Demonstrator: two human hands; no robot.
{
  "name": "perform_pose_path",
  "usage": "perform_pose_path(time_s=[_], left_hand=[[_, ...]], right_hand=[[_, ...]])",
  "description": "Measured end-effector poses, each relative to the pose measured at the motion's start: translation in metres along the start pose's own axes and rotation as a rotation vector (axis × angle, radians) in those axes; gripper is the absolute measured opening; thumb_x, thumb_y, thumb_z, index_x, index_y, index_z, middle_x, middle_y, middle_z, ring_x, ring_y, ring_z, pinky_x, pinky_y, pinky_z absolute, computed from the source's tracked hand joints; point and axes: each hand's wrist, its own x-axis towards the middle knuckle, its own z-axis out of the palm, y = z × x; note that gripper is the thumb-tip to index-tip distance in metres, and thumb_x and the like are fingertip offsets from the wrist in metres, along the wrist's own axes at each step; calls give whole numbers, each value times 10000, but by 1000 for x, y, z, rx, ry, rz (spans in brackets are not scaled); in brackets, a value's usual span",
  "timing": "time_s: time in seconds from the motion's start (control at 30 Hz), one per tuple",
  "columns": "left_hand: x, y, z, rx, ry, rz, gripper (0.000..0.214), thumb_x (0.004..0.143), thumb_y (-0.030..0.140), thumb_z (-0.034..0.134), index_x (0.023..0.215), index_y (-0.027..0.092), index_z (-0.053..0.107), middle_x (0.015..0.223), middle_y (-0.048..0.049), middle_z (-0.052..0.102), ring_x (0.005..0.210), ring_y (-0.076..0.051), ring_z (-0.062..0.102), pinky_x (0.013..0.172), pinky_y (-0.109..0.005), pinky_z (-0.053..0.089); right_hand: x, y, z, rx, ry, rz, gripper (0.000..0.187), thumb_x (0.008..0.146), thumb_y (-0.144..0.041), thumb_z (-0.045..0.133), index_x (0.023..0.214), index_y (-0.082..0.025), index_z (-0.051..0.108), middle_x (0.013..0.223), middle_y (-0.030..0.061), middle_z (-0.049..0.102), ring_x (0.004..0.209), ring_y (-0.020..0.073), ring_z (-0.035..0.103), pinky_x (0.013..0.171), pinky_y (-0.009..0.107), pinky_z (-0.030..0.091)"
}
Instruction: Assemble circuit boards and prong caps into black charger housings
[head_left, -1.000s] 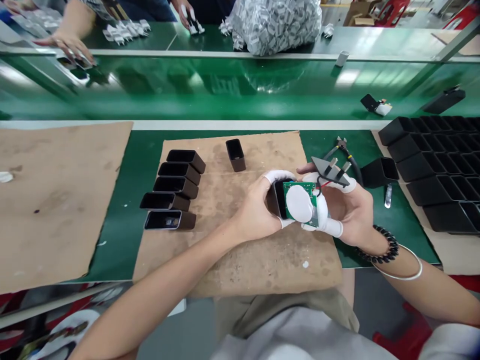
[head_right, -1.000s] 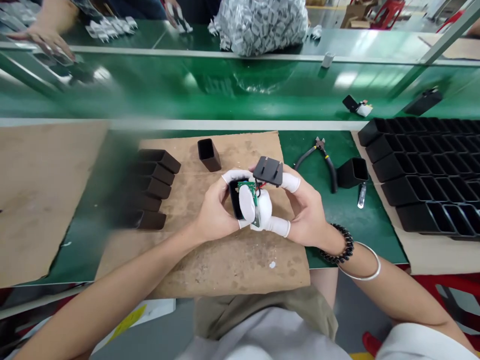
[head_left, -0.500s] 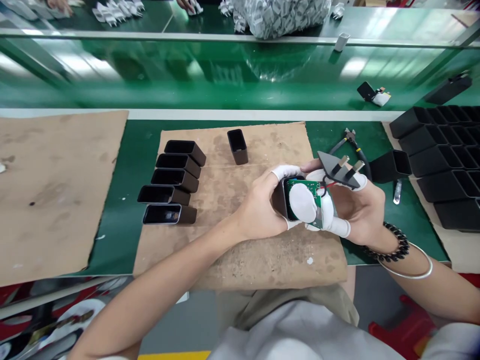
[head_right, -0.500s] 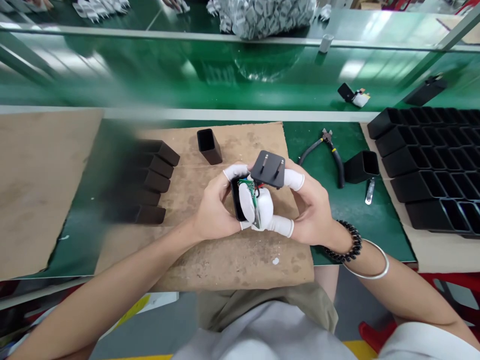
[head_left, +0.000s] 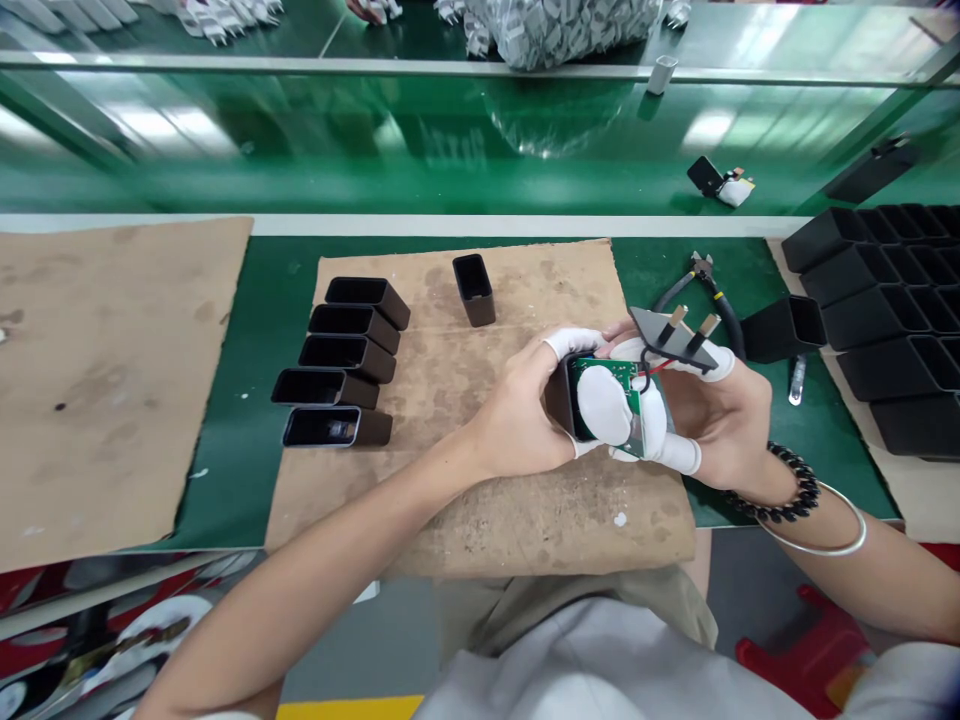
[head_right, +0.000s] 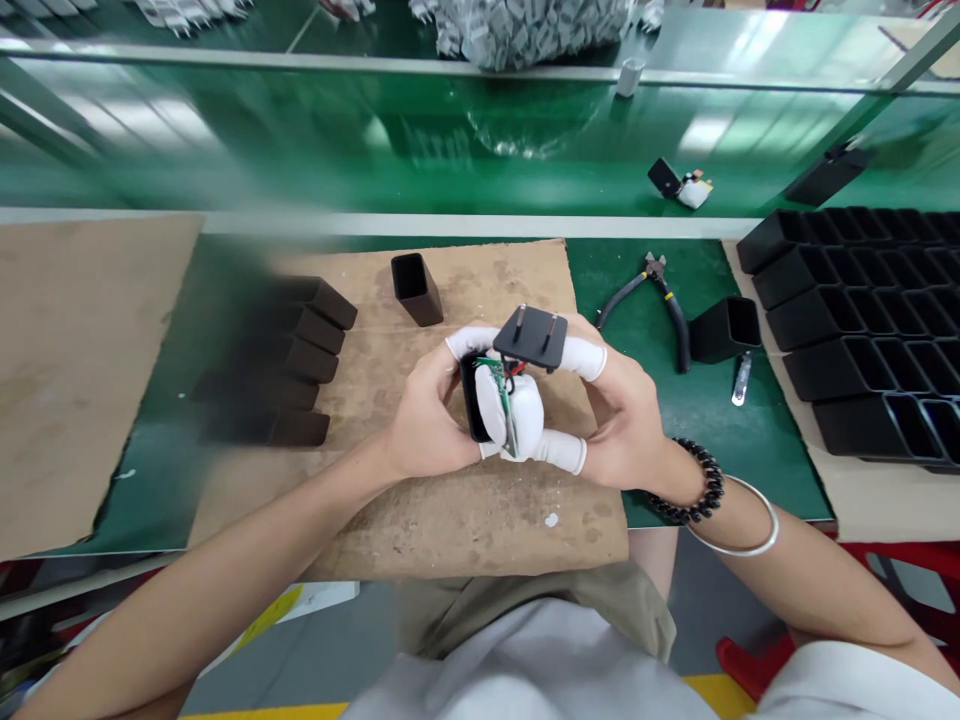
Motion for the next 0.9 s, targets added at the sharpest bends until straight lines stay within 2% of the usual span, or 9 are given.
perform_pose_path(time_s=[0.2, 0.3, 0.47, 0.63, 0.77, 0.9], left_hand=[[-2, -3, 0, 18, 0, -3, 620, 663, 257, 844, 1204, 206, 545, 1179, -103, 690, 1099, -271, 686, 958, -411, 565], [-2, -5, 0, 40, 14, 11, 635, 661, 276, 850, 1214, 206, 547, 1178, -98, 695, 1095, -269, 690, 957, -408, 566], [-2, -7, -1, 55, 33, 45, 611, 672, 255, 834, 1216, 207, 561, 1161, -87, 700, 1073, -257, 693, 935, -394, 563], [-2, -6, -2, 43, 24, 52, 626, 651, 205, 832, 1217, 214, 564, 1178, -90, 695, 1087, -262, 686, 933, -390, 557], [-1, -4, -3, 27, 20, 66, 636, 641, 222, 851, 1207, 234, 562, 1138, -71, 697, 1028, -250, 696, 898, -391, 564], [-1, -4, -2, 60, 23, 89, 623, 659, 259, 833, 1218, 240, 558, 1142, -72, 699, 1030, -252, 697, 892, -402, 573]], right_hand=[[-2, 2, 2, 17, 36, 56, 532, 717, -326, 898, 1210, -351, 700, 1213, 58, 733, 1188, 357, 667, 1065, 603, 529], [-1, 4, 2, 26, 38, 26, 574, 696, -326, 917, 1229, -353, 704, 1220, 54, 738, 1251, 370, 641, 1078, 612, 522], [-1, 7, 1, 8, 45, 32, 553, 702, -351, 917, 1215, -359, 709, 1242, 43, 735, 1210, 344, 671, 1102, 586, 514], [-3, 7, -1, -56, 24, 30, 587, 666, -391, 933, 1208, -337, 715, 1246, 50, 736, 1239, 358, 653, 1111, 591, 498], [-5, 6, -1, -50, 5, -7, 601, 698, -314, 901, 1261, -358, 694, 1269, 51, 726, 1250, 367, 638, 1116, 620, 478], [-6, 7, 0, -47, 17, 46, 560, 681, -372, 906, 1205, -363, 710, 1276, 54, 725, 1285, 385, 615, 1122, 628, 471]])
